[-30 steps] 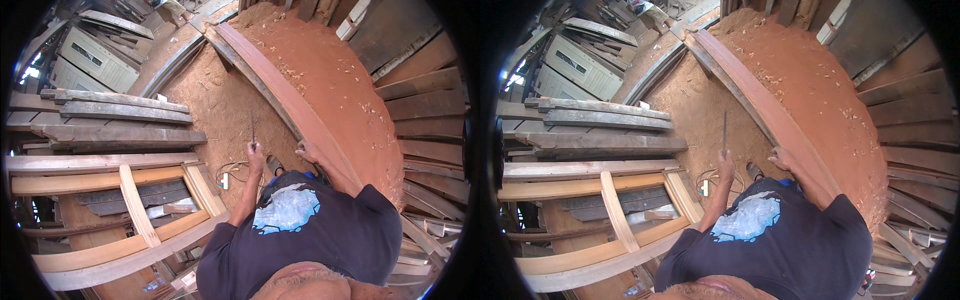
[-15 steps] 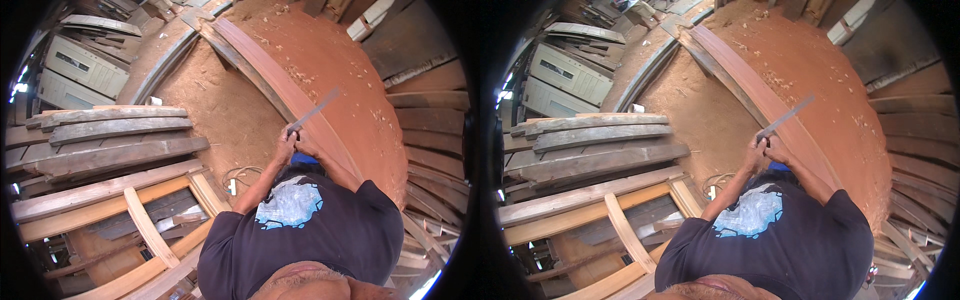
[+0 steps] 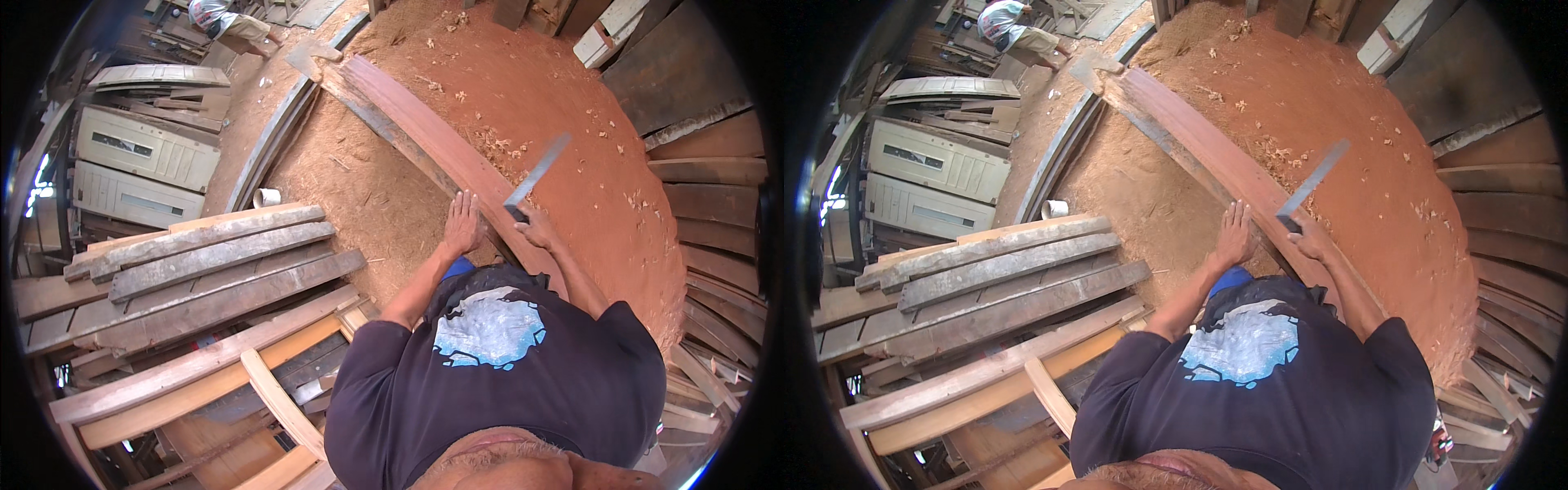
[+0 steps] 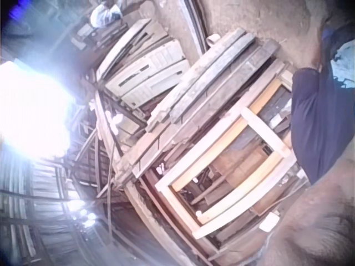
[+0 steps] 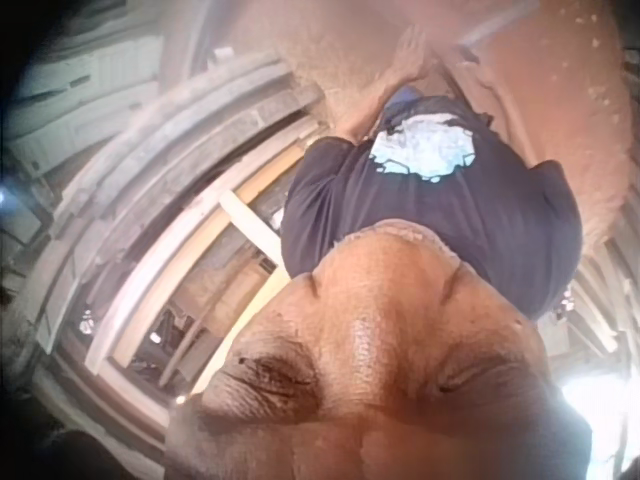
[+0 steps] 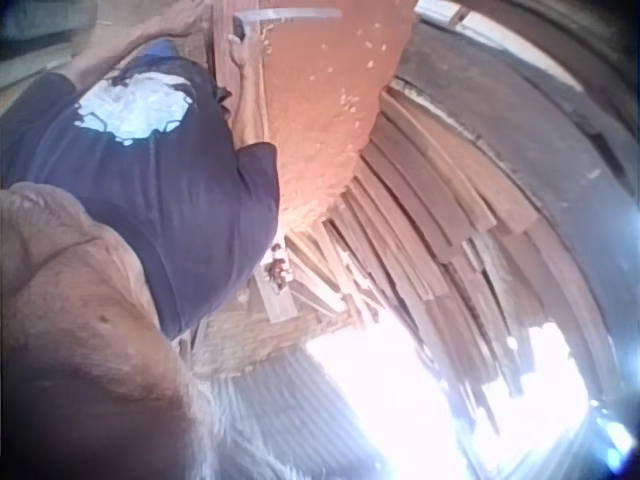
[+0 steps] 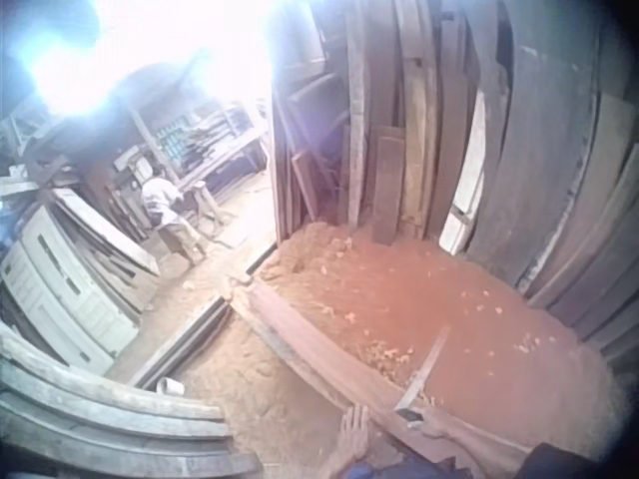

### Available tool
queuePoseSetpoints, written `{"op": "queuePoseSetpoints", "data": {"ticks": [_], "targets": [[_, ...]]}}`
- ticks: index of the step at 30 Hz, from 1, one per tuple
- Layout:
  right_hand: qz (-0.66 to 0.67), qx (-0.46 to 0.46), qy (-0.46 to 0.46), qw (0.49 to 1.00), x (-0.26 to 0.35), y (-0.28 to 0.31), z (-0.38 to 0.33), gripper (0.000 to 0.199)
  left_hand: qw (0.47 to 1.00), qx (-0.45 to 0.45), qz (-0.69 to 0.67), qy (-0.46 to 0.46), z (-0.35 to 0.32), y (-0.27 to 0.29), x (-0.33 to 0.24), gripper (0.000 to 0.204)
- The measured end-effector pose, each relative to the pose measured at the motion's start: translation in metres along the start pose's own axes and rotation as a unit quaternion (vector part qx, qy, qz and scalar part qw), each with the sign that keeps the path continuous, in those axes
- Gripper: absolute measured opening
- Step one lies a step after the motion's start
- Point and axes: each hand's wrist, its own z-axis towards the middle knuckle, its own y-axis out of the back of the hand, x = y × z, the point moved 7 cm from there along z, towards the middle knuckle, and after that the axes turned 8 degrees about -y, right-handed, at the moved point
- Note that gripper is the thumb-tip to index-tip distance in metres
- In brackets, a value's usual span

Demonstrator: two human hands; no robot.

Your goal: The person smooths a long wooden plank using a handheld electric sander and a metal file. They repeatedly sand the plank's surface and edges, then use the file to refine the edges, occasionally pausing to inspect the work.

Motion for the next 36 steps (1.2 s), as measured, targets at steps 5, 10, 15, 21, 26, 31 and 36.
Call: {"op": "queuePoseSetpoints", "data": {"ticks": [5, 10, 15, 21, 26, 31, 36], "targets": [[0.016, -0.045, -0.157, 0.986, -0.029, 0.04, -0.017, 0.039, 0.989, 0.109, 0.097, -0.02, 0.031, -0.008, 0.075, 0.075], [0.008, -0.105, -0.24, 0.965, -0.058, 0.042, -0.031, 0.027, 0.978, 0.118, 0.131, -0.111, 0.037, -0.004, 0.107, 0.063], [0.011, -0.159, -0.272, 0.949, -0.043, 0.031, -0.019, 0.018, 0.956, 0.147, 0.141, -0.21, 0.048, -0.013, 0.12, 0.06], [0.146, -0.256, -0.379, 0.877, -0.015, 0.024, 0.003, 0.022, 0.911, 0.236, -0.023, -0.338, 0.102, 0.002, 0.135, 0.056], [0.003, -0.477, -0.396, 0.785, -0.008, 0.02, -0.031, 0.026, 0.902, 0.182, -0.092, -0.381, 0.164, -0.021, 0.137, 0.069], [0.07, -0.596, -0.589, 0.541, -0.049, -0.056, -0.134, 0.036, 0.798, 0.474, 0.005, -0.372, 0.209, -0.075, 0.102, 0.092], [0.223, -0.662, -0.64, 0.32, 0.024, -0.112, -0.205, 0.035, 0.684, 0.597, 0.089, -0.41, 0.22, -0.105, 0.085, 0.105]]}}
